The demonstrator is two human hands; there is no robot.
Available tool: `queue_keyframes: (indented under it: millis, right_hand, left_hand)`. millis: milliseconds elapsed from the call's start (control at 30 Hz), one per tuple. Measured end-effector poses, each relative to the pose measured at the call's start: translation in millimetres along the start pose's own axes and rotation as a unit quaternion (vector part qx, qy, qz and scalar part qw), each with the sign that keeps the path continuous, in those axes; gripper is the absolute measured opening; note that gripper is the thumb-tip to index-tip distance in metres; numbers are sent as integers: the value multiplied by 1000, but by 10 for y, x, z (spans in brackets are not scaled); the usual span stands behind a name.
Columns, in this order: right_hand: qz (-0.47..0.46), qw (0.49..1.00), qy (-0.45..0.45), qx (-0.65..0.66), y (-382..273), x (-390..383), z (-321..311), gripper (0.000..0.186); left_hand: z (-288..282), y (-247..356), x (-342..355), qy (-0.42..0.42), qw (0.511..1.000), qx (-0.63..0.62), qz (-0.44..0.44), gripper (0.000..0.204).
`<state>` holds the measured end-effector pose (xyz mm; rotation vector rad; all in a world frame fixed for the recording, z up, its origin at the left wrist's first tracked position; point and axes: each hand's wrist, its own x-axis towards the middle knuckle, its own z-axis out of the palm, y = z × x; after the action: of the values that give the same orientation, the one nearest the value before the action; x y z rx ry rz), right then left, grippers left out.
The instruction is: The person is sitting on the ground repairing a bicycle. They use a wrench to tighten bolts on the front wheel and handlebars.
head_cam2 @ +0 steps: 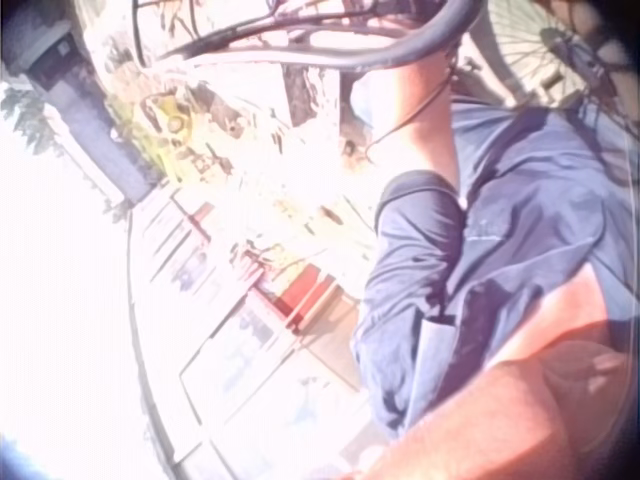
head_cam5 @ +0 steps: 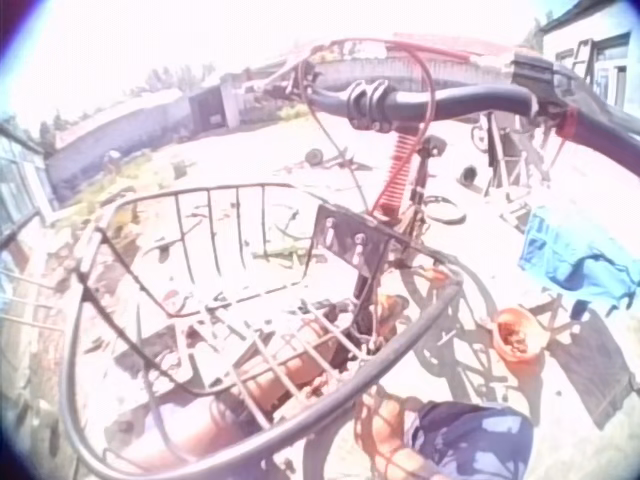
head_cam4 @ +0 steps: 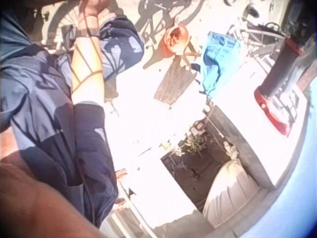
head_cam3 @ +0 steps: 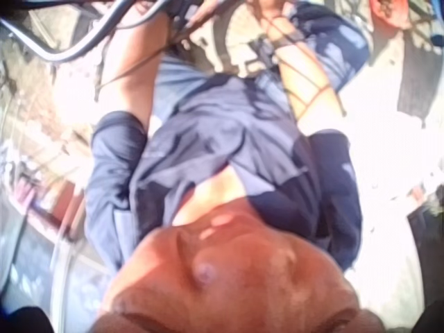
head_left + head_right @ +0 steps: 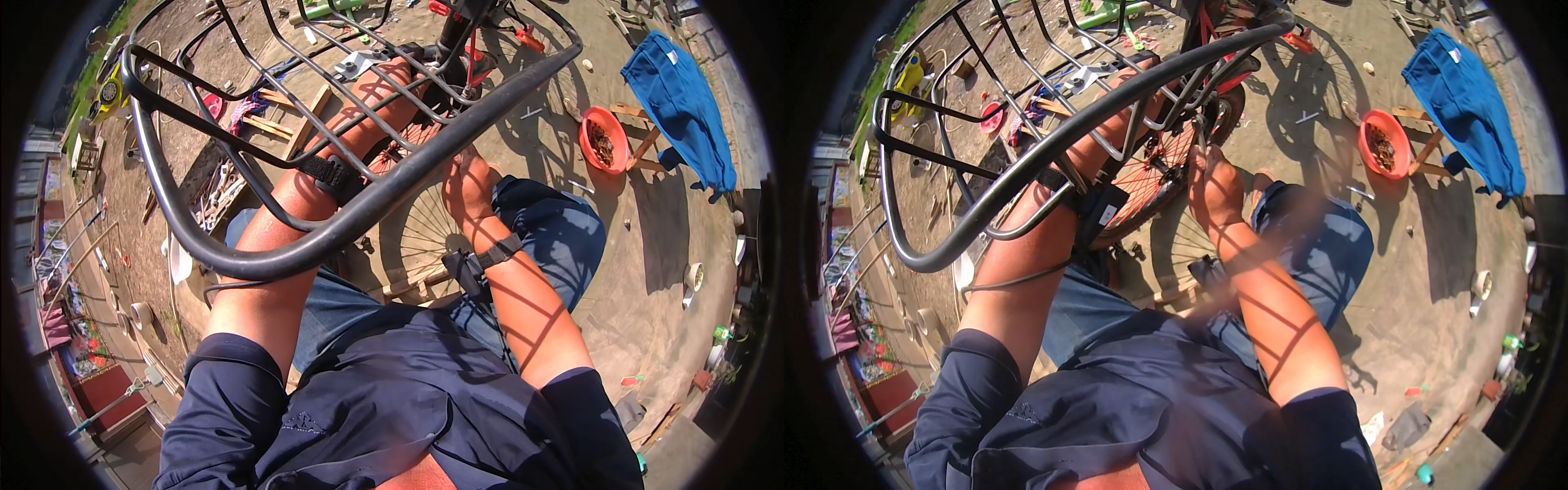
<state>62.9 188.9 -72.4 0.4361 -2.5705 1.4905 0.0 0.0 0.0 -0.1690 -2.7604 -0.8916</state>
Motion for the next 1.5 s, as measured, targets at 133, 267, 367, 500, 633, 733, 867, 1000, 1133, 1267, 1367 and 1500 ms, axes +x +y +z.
queue_keyframes:
  millis: [133, 267, 367, 500, 633, 733, 867, 1000, 1133, 1267, 1367, 1500]
  right_hand:
    - [27, 991, 8, 128, 205, -55, 296, 35]
    - [55, 994, 14, 98, -61, -20, 330, 36]
    - [44, 997, -34, 59, -114, 26, 108, 37]
    - [21, 998, -41, 33, -202, -45, -236, 36]
    - [9, 992, -117, -39, -333, 115, -570, 31]
    - [128, 964, -219, -76, -673, 349, -890, 36]
    - [20, 970, -229, -78, -475, 497, -977, 37]
    - [-42, 961, -242, -126, -467, 594, -990, 34]
    - [-22, 950, -260, -171, -615, 578, -1027, 34]
    - [-34, 949, -243, -197, -567, 527, -955, 31]
    - [-7, 953, -224, -205, -620, 475, -923, 30]
    - [-40, 969, -174, -171, -588, 383, -887, 28]
  left_hand:
    - [147, -266, 84, -12, 998, 44, 43, 17]
    - [183, -458, 3, -30, 996, 78, 23, 14]
    - [160, -442, 48, -27, 996, 77, 27, 15]
    - [165, -461, 15, -24, 997, 71, 21, 15]
    - [160, -495, -28, -19, 998, 66, 13, 15]
    - [161, -516, -35, -15, 998, 60, 8, 16]
    - [161, -513, -57, -13, 998, 54, 4, 16]
    - [175, -503, -59, -14, 999, 48, 3, 17]
    - [173, -493, -72, -15, 999, 44, 0, 17]
    - [154, -454, -64, -15, 999, 44, -1, 18]
    - [142, -437, -66, -18, 999, 44, -1, 18]
    - [154, -378, -44, -21, 999, 39, 2, 18]
